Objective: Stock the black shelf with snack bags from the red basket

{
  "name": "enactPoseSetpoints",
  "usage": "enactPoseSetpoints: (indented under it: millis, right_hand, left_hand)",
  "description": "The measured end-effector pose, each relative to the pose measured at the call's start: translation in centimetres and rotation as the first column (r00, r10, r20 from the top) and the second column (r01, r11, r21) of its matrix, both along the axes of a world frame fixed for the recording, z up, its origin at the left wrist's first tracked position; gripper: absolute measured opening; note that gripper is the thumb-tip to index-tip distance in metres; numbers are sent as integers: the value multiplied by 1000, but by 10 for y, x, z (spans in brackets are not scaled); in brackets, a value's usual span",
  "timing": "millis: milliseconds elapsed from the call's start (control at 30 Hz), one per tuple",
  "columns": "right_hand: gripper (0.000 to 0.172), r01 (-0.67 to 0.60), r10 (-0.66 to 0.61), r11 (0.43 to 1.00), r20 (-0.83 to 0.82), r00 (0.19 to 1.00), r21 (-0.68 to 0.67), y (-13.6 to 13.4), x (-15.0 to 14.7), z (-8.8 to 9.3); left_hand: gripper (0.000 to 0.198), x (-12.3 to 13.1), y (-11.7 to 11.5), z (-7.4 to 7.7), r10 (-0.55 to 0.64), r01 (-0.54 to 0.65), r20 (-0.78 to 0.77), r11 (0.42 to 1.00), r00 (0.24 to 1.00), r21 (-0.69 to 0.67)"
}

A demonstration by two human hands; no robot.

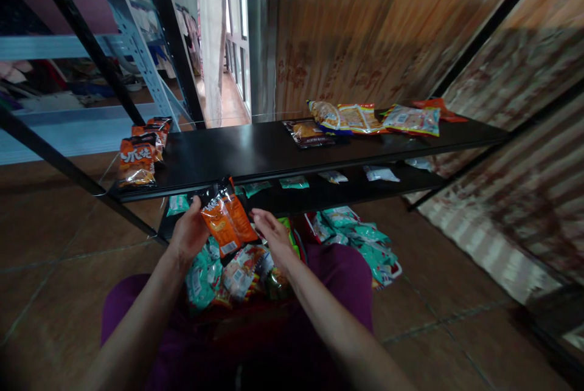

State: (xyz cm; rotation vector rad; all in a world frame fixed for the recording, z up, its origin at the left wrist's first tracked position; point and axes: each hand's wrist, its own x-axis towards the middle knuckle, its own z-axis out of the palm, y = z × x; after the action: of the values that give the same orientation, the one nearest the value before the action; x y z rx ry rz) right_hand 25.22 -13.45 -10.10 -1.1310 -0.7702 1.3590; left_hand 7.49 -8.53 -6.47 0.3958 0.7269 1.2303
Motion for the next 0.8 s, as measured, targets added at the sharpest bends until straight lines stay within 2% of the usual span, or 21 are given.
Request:
enactPoseSetpoints:
  millis: [67,200,467,800]
  right_hand:
    - [45,-35,35,999,-9,999,38,11,2,10]
    - [46,-78,80,997,-92,993,26,33,-1,24]
    - [33,-102,101,995,-54,993,-18,49,-5,35]
    - [33,66,-75,991,-75,994,-115,65,-11,34]
  left_hand:
    - [31,1,-3,-4,-52,52,-21,999,998,15]
    - [33,7,-9,-10,-148,150,-66,988,987,30]
    - [29,10,-7,-14,-172,179,-163,984,971,26]
    - [33,9,-7,-15,-151,167,-200,984,968,63]
